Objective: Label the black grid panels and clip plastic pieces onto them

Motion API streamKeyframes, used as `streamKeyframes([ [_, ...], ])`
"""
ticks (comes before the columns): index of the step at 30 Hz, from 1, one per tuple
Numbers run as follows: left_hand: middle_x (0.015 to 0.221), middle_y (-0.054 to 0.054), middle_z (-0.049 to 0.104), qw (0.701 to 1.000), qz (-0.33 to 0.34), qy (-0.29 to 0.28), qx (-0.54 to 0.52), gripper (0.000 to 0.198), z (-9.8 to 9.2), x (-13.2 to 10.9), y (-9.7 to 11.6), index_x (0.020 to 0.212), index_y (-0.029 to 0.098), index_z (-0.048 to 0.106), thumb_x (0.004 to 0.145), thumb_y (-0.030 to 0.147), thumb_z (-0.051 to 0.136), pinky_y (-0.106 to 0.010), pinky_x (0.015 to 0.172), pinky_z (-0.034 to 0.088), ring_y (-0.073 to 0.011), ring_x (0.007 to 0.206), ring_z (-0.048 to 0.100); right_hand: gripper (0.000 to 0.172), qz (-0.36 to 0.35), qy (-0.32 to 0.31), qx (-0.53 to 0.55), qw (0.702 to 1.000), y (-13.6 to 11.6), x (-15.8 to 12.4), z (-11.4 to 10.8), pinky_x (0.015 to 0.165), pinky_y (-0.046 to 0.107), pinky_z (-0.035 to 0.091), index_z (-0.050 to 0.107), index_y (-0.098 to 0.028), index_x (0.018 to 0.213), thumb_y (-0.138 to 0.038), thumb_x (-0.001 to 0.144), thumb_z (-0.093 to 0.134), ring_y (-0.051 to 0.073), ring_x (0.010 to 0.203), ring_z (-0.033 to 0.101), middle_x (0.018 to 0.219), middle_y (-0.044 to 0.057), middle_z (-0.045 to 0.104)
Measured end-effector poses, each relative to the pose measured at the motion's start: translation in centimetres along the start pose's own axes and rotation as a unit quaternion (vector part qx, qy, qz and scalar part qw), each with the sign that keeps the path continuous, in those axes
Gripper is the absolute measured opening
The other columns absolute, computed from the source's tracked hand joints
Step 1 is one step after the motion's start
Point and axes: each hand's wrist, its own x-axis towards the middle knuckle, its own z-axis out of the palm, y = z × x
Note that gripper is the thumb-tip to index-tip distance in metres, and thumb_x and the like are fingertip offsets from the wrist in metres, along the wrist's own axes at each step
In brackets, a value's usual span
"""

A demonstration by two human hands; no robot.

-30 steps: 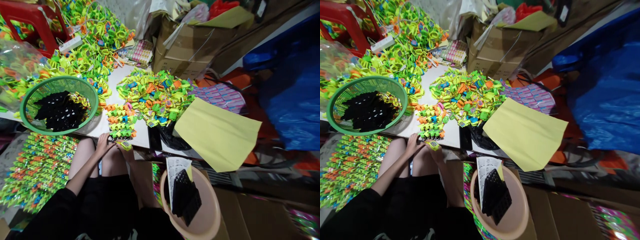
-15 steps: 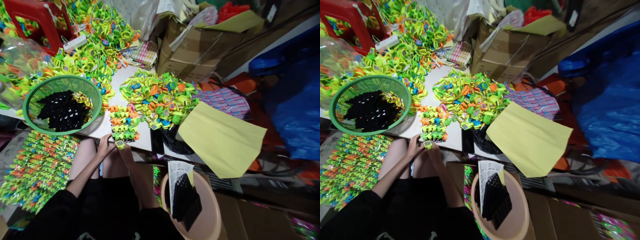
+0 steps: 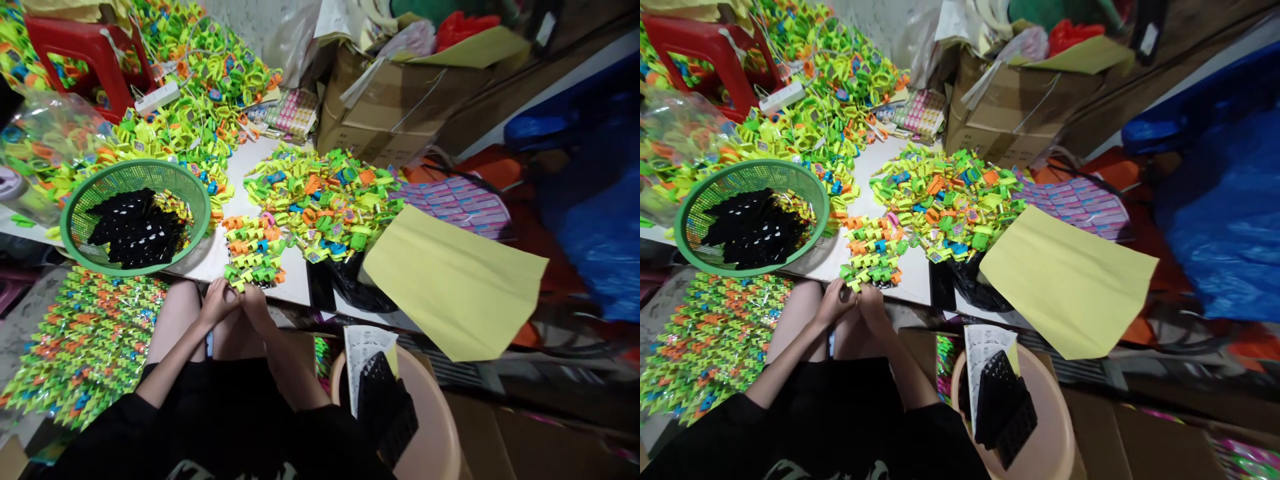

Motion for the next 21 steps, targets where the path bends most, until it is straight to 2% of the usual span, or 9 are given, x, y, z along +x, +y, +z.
streamKeyframes([
  [4,0.092,-0.006,0.063,1.0,-0.021,-0.023,-0.004,0.026,-0.9,0.0,0.7,0.09,0.02,0.058,0.077,0.04,0.067,-0.039,0.087,0.047,-0.0244,0.094,0.059,0.02,0.012,-0.023,0.023,0.999,-0.3,0.1,-0.4,0.069,0.023,0.044,0.072,-0.016,0.093,-0.025,0.092,0.054,0.019,0.079,0.066,0.089,0.01,0.074],
  [10,0.112,-0.008,0.063,0.997,-0.015,-0.021,-0.069,0.038,-2.5,-0.7,0.5,0.109,0.021,0.058,0.079,0.042,0.067,-0.038,0.094,0.045,-0.0237,0.106,0.058,0.027,-0.005,0.035,0.08,0.996,0.1,-0.8,1.0,0.078,0.024,0.048,0.069,-0.016,0.108,-0.016,0.087,0.052,0.02,0.089,0.067,0.097,0.009,0.073],
  [12,0.11,-0.007,0.063,0.998,0.009,-0.023,-0.066,0.031,-3.2,-0.5,0.4,0.105,0.021,0.058,0.08,0.04,0.066,-0.037,0.095,0.044,-0.0226,0.106,0.057,0.028,-0.014,0.049,0.106,0.993,0.2,-1.0,1.6,0.08,0.026,0.049,0.069,-0.016,0.108,-0.015,0.086,0.051,0.021,0.09,0.067,0.098,0.009,0.073],
  [15,0.095,-0.005,0.064,1.0,0.013,-0.013,-0.018,0.016,-3.9,0.1,-0.1,0.086,0.02,0.058,0.082,0.035,0.061,-0.036,0.09,0.044,-0.0216,0.096,0.058,0.025,-0.022,0.081,0.133,0.987,0.3,-1.0,2.2,0.083,0.027,0.05,0.07,-0.015,0.104,-0.017,0.087,0.051,0.021,0.091,0.067,0.099,0.011,0.073],
  [18,0.088,-0.003,0.062,0.998,-0.052,0.015,0.011,0.016,-4.0,0.6,-1.3,0.085,0.02,0.055,0.081,0.035,0.059,-0.033,0.082,0.046,-0.0201,0.086,0.058,0.024,-0.029,0.1,0.149,0.983,0.3,-0.9,2.5,0.086,0.027,0.05,0.07,-0.013,0.103,-0.017,0.086,0.053,0.022,0.093,0.067,0.101,0.011,0.073],
  [21,0.087,-0.004,0.065,0.988,-0.154,0.027,0.006,0.027,-3.7,0.9,-2.2,0.09,0.02,0.055,0.083,0.046,0.056,-0.03,0.073,0.046,-0.0199,0.079,0.061,0.025,-0.031,0.108,0.155,0.982,0.4,-1.0,2.9,0.087,0.028,0.05,0.07,-0.011,0.103,-0.016,0.086,0.053,0.023,0.094,0.068,0.102,0.013,0.073],
])
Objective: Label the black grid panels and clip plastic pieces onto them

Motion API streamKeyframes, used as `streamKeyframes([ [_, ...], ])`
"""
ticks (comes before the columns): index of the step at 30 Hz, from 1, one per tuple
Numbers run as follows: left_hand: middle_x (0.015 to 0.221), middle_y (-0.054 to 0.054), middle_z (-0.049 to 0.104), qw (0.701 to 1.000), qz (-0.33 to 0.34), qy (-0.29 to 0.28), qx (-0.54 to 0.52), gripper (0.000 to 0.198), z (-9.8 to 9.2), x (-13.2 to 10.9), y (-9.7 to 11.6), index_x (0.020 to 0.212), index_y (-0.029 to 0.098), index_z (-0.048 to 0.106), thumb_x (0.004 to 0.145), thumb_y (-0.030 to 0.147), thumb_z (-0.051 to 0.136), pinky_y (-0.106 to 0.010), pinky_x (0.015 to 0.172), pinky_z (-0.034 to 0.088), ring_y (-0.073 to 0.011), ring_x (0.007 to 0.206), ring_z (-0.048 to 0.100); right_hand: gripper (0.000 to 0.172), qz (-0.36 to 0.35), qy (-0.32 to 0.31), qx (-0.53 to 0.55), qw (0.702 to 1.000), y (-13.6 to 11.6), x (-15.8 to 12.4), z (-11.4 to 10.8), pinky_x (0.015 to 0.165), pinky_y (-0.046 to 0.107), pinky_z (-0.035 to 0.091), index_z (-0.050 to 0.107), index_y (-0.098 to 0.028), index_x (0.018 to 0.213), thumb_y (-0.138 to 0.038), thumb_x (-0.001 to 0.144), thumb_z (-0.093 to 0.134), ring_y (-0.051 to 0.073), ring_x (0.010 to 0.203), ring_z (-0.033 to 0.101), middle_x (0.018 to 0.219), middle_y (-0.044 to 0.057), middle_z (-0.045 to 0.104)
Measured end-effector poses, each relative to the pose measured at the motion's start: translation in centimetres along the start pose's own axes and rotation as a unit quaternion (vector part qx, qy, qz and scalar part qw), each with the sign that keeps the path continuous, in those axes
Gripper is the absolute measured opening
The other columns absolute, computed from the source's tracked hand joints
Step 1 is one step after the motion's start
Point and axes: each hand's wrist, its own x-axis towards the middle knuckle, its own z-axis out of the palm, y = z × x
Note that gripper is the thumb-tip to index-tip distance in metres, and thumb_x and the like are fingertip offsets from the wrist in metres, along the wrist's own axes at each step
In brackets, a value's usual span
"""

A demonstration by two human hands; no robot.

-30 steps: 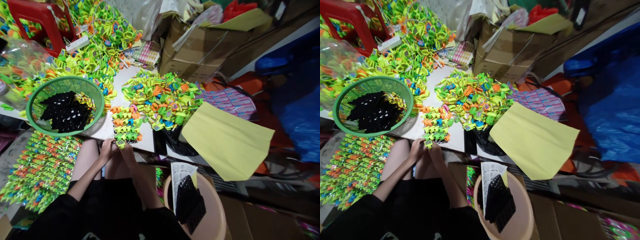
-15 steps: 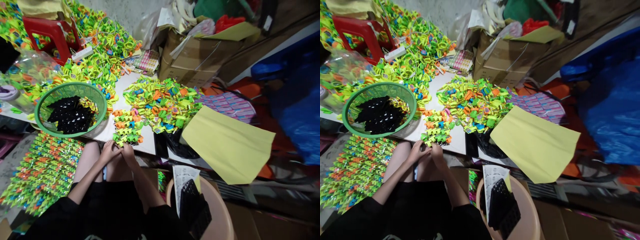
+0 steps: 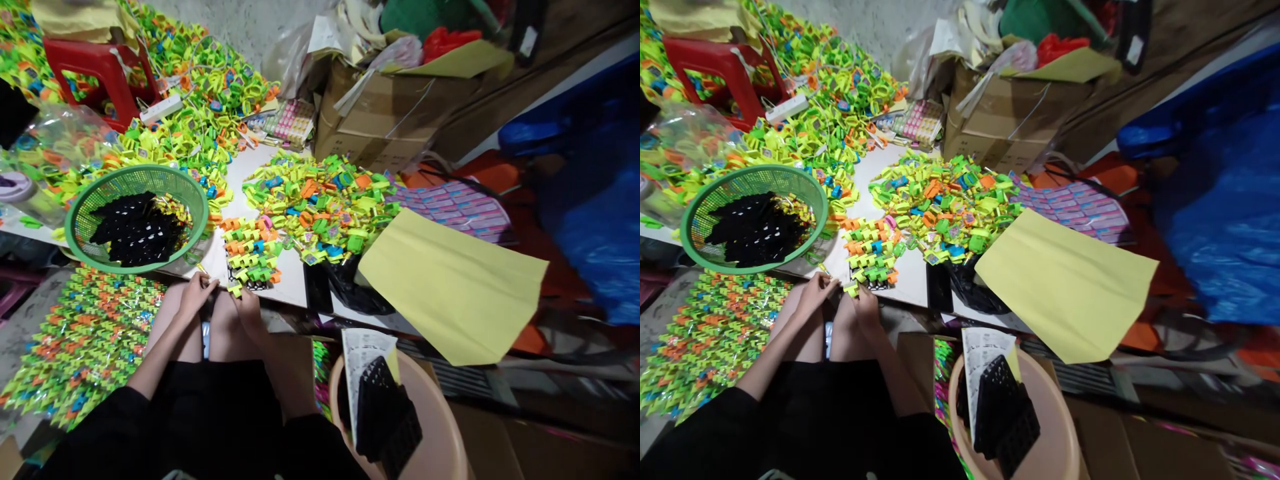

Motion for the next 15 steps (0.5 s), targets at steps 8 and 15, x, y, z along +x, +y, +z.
streamKeyframes([
  [8,0.083,-0.016,0.07,0.975,-0.122,-0.032,0.186,0.038,-0.6,3.3,1.4,0.079,0.016,0.064,0.081,0.052,0.054,-0.034,0.072,0.045,-0.0312,0.084,0.067,0.029,-0.007,0.051,-0.012,0.999,0.3,-0.7,0.9,0.087,0.032,0.054,0.069,-0.013,0.108,-0.013,0.083,0.054,0.023,0.097,0.069,0.105,0.014,0.072],
  [15,0.056,-0.004,0.063,0.972,-0.15,-0.131,0.127,0.025,-1.9,3.8,1.5,0.062,0.018,0.061,0.072,0.04,0.058,-0.027,0.056,0.041,-0.0214,0.059,0.062,0.026,-0.024,0.052,-0.006,0.998,0.0,-0.8,0.5,0.085,0.028,0.053,0.07,-0.011,0.105,-0.013,0.086,0.051,0.021,0.092,0.069,0.099,0.014,0.073],
])
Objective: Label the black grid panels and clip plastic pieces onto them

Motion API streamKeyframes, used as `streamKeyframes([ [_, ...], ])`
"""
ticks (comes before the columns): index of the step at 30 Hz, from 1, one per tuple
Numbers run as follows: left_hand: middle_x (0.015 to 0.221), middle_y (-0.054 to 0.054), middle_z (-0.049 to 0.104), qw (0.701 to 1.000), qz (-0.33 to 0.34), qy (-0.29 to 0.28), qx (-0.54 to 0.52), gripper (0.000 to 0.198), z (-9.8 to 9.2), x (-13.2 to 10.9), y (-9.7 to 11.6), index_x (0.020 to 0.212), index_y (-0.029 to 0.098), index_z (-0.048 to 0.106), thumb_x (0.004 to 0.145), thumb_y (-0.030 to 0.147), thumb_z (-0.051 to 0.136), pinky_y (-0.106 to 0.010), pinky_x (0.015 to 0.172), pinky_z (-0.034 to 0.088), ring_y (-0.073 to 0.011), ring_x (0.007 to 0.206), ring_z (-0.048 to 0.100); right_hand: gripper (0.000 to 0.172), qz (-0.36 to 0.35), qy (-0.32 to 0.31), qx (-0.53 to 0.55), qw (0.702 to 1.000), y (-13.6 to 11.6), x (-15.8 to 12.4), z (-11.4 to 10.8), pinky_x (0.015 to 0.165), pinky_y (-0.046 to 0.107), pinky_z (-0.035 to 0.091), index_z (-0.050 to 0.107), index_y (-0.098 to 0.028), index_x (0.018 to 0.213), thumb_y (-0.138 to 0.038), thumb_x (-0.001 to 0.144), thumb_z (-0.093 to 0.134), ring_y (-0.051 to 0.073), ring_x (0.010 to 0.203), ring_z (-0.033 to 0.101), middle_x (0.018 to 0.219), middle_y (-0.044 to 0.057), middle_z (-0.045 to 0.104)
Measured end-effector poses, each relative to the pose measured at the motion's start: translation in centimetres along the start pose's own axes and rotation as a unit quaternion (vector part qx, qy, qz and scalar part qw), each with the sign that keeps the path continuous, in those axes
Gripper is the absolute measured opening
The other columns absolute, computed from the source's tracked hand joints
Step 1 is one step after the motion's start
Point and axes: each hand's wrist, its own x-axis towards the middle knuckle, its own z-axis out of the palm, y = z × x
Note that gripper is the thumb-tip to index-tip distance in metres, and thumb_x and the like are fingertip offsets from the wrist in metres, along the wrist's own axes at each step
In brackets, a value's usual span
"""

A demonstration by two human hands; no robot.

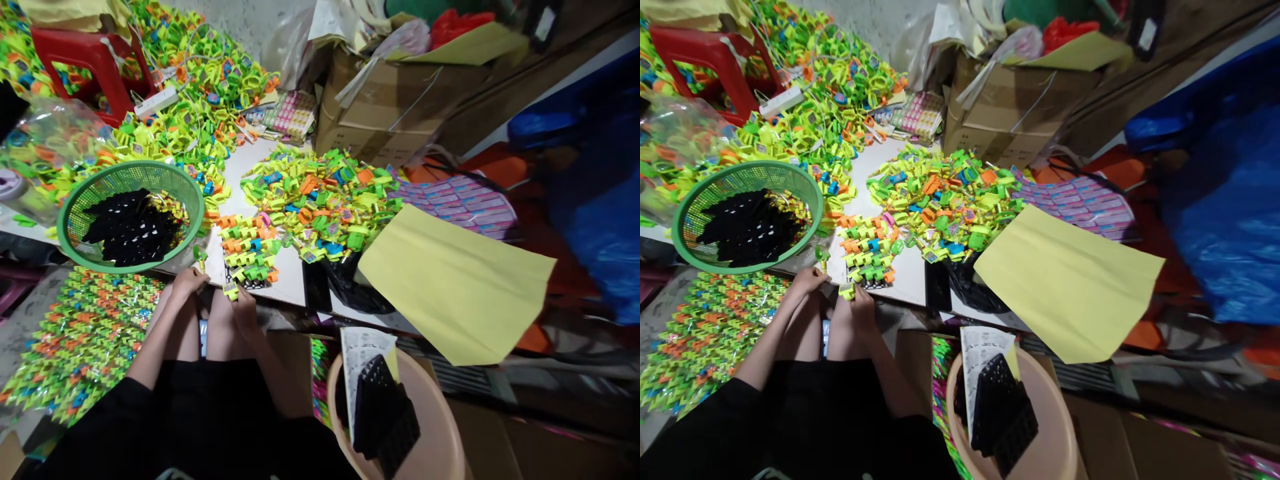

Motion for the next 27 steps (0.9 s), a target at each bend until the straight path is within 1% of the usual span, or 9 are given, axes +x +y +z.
streamKeyframes([
  [2,0.054,-0.003,0.061,0.998,-0.013,-0.023,-0.063,0.025,0.1,-0.7,-0.3,0.064,0.018,0.058,0.071,0.042,0.061,-0.026,0.053,0.042,-0.0196,0.057,0.061,0.025,-0.001,-0.003,-0.001,1.0,-0.1,0.0,-0.2,0.084,0.029,0.053,0.07,-0.011,0.102,-0.011,0.085,0.051,0.022,0.091,0.068,0.098,0.014,0.073],
  [4,0.062,-0.004,0.065,0.977,-0.01,-0.074,-0.202,0.026,0.3,-1.6,-0.6,0.071,0.017,0.058,0.073,0.043,0.061,-0.025,0.053,0.046,-0.0186,0.06,0.064,0.025,-0.002,-0.009,0.0,1.0,-0.3,0.1,-0.4,0.082,0.029,0.053,0.07,-0.012,0.099,-0.009,0.084,0.05,0.022,0.09,0.068,0.096,0.014,0.073],
  [7,0.089,-0.009,0.071,0.889,0.023,-0.136,-0.438,0.027,0.9,-2.6,-1.1,0.084,0.016,0.059,0.078,0.042,0.062,-0.025,0.061,0.053,-0.0164,0.07,0.067,0.025,-0.003,-0.02,0.011,1.0,-0.5,0.3,-0.6,0.082,0.029,0.052,0.069,-0.012,0.096,-0.008,0.084,0.048,0.021,0.087,0.068,0.092,0.014,0.072],
  [9,0.099,-0.01,0.07,0.849,0.024,-0.131,-0.511,0.025,1.4,-2.9,-1.4,0.088,0.017,0.058,0.076,0.037,0.067,-0.026,0.069,0.057,-0.0151,0.075,0.068,0.022,0.005,-0.021,0.025,0.999,-0.5,0.3,-0.7,0.082,0.028,0.051,0.068,-0.011,0.094,-0.01,0.085,0.048,0.021,0.087,0.067,0.09,0.014,0.071],
  [12,0.108,-0.008,0.069,0.834,0.04,-0.088,-0.544,0.027,2.3,-3.2,-1.4,0.091,0.02,0.057,0.073,0.03,0.074,-0.03,0.087,0.057,-0.0172,0.091,0.068,0.02,0.03,-0.014,0.065,0.997,-0.5,0.2,-1.0,0.082,0.029,0.052,0.067,-0.013,0.094,-0.014,0.084,0.05,0.021,0.087,0.066,0.092,0.012,0.071],
  [16,0.116,-0.007,0.066,0.81,0.107,-0.057,-0.574,0.04,3.4,-3.4,-0.6,0.111,0.022,0.055,0.076,0.03,0.072,-0.036,0.102,0.05,-0.0194,0.109,0.064,0.032,0.076,0.006,0.152,0.985,-0.4,-0.1,-1.6,0.071,0.026,0.054,0.062,-0.015,0.111,-0.016,0.086,0.043,0.017,0.084,0.067,0.102,0.01,0.069],
  [18,0.112,-0.008,0.068,0.813,0.127,-0.076,-0.564,0.044,3.9,-3.4,0.0,0.112,0.02,0.058,0.073,0.031,0.074,-0.038,0.102,0.049,-0.0209,0.109,0.064,0.035,0.109,0.017,0.172,0.979,-0.3,0.1,-2.0,0.066,0.024,0.053,0.059,-0.015,0.118,-0.018,0.09,0.037,0.015,0.076,0.067,0.101,0.01,0.069],
  [21,0.107,-0.01,0.07,0.841,0.152,-0.089,-0.512,0.038,4.3,-3.0,0.6,0.1,0.016,0.066,0.071,0.039,0.076,-0.038,0.099,0.049,-0.0238,0.107,0.064,0.034,0.129,0.009,0.135,0.982,-0.2,1.0,-2.5,0.065,0.024,0.051,0.062,-0.016,0.114,-0.021,0.092,0.037,0.015,0.067,0.063,0.087,0.007,0.07],
  [27,0.097,-0.009,0.072,0.889,0.174,-0.036,-0.421,0.046,5.3,-1.8,0.5,0.094,0.016,0.069,0.069,0.054,0.072,-0.039,0.091,0.051,-0.0235,0.094,0.065,0.028,0.131,0.002,-0.019,0.991,0.3,2.5,-1.9,0.067,0.025,0.045,0.069,-0.015,0.098,-0.016,0.086,0.044,0.019,0.071,0.061,0.079,0.008,0.069],
])
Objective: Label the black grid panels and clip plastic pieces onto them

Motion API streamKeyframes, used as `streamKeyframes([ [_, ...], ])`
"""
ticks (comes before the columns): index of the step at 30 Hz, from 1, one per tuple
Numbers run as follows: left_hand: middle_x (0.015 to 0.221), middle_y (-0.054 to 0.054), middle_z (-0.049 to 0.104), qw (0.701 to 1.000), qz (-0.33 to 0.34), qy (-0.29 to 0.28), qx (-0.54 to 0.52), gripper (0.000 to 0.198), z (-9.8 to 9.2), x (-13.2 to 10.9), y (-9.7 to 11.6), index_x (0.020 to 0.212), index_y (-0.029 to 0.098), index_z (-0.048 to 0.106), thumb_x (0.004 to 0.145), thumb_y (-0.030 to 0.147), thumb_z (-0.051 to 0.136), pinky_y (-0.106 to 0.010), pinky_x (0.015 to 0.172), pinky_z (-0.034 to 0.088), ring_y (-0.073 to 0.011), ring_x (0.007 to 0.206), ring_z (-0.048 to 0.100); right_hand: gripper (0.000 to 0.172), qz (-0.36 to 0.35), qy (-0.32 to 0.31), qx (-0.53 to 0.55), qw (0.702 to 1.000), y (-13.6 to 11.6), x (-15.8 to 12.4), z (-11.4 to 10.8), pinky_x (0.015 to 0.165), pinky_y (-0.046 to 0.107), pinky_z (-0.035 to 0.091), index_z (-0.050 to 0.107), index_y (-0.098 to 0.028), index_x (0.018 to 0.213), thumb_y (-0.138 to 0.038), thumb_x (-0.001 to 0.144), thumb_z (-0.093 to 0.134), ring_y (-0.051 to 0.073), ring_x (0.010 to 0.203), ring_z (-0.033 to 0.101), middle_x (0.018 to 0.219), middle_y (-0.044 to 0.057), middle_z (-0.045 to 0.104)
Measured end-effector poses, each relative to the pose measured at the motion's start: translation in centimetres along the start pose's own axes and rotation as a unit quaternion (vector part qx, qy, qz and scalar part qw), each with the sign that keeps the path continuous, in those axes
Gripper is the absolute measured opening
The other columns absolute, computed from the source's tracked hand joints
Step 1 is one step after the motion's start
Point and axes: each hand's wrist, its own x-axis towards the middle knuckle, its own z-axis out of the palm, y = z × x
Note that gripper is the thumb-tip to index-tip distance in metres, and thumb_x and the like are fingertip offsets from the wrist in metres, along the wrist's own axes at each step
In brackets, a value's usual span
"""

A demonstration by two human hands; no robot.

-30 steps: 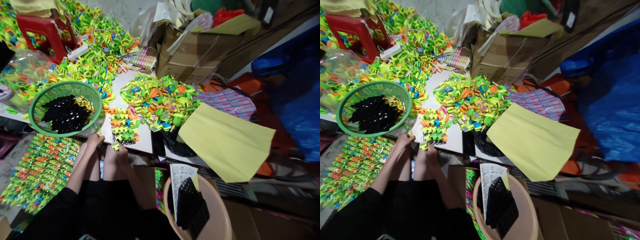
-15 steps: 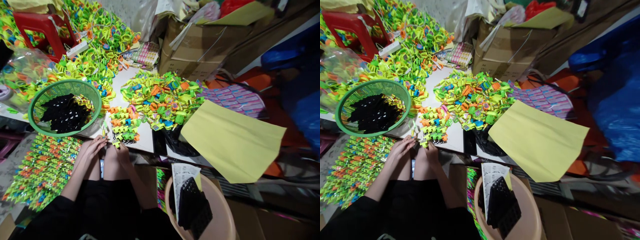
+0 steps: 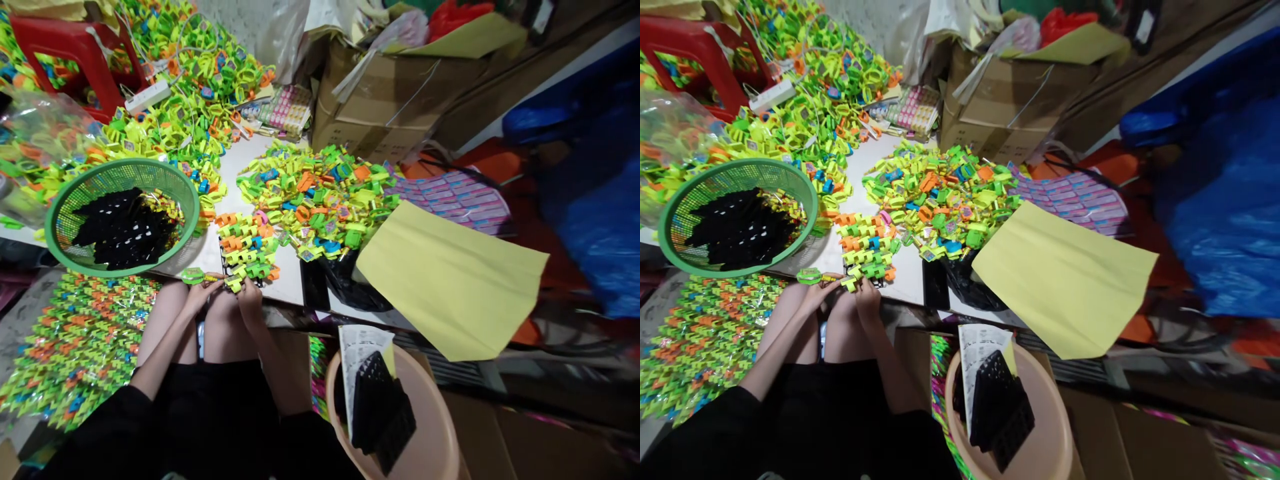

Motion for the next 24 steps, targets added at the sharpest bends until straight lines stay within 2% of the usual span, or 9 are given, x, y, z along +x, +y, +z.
streamKeyframes([
  [5,0.093,-0.007,0.071,0.999,0.018,0.006,0.046,0.042,0.2,0.7,-1.1,0.092,0.017,0.068,0.073,0.054,0.067,-0.038,0.087,0.051,-0.0209,0.089,0.065,0.03,0.004,0.026,-0.012,1.0,0.2,-0.3,1.1,0.067,0.026,0.046,0.071,-0.014,0.097,-0.016,0.087,0.043,0.021,0.074,0.063,0.079,0.011,0.069],
  [10,0.096,-0.007,0.071,0.998,0.043,0.016,0.036,0.036,0.6,0.8,-0.6,0.09,0.018,0.068,0.076,0.051,0.064,-0.036,0.088,0.051,-0.0208,0.091,0.065,0.028,0.038,0.042,0.005,0.998,-0.1,-0.3,1.7,0.07,0.027,0.047,0.072,-0.011,0.093,-0.016,0.087,0.045,0.022,0.076,0.065,0.079,0.013,0.07],
  [16,0.106,-0.006,0.07,0.993,0.083,0.033,0.071,0.029,0.2,0.0,1.7,0.098,0.02,0.069,0.083,0.043,0.062,-0.038,0.102,0.045,-0.0216,0.105,0.063,0.03,0.049,0.049,0.014,0.997,-0.1,-0.4,2.0,0.072,0.027,0.048,0.071,-0.012,0.098,-0.017,0.09,0.042,0.023,0.079,0.067,0.085,0.014,0.072],
  [21,0.107,-0.007,0.069,0.976,0.159,-0.005,0.146,0.027,-0.2,-0.1,4.1,0.101,0.022,0.07,0.085,0.041,0.061,-0.039,0.101,0.046,-0.0228,0.107,0.061,0.03,0.055,0.041,0.008,0.998,-0.1,-0.6,2.3,0.07,0.027,0.047,0.071,-0.012,0.1,-0.02,0.092,0.042,0.022,0.076,0.067,0.085,0.013,0.072],
  [24,0.107,-0.007,0.068,0.969,0.178,-0.031,0.17,0.025,-0.2,-0.2,5.7,0.1,0.022,0.07,0.087,0.041,0.059,-0.036,0.1,0.048,-0.0222,0.11,0.06,0.029,0.04,0.047,0.008,0.998,0.0,-0.5,2.7,0.069,0.026,0.047,0.07,-0.013,0.101,-0.021,0.093,0.043,0.02,0.074,0.066,0.083,0.011,0.072],
])
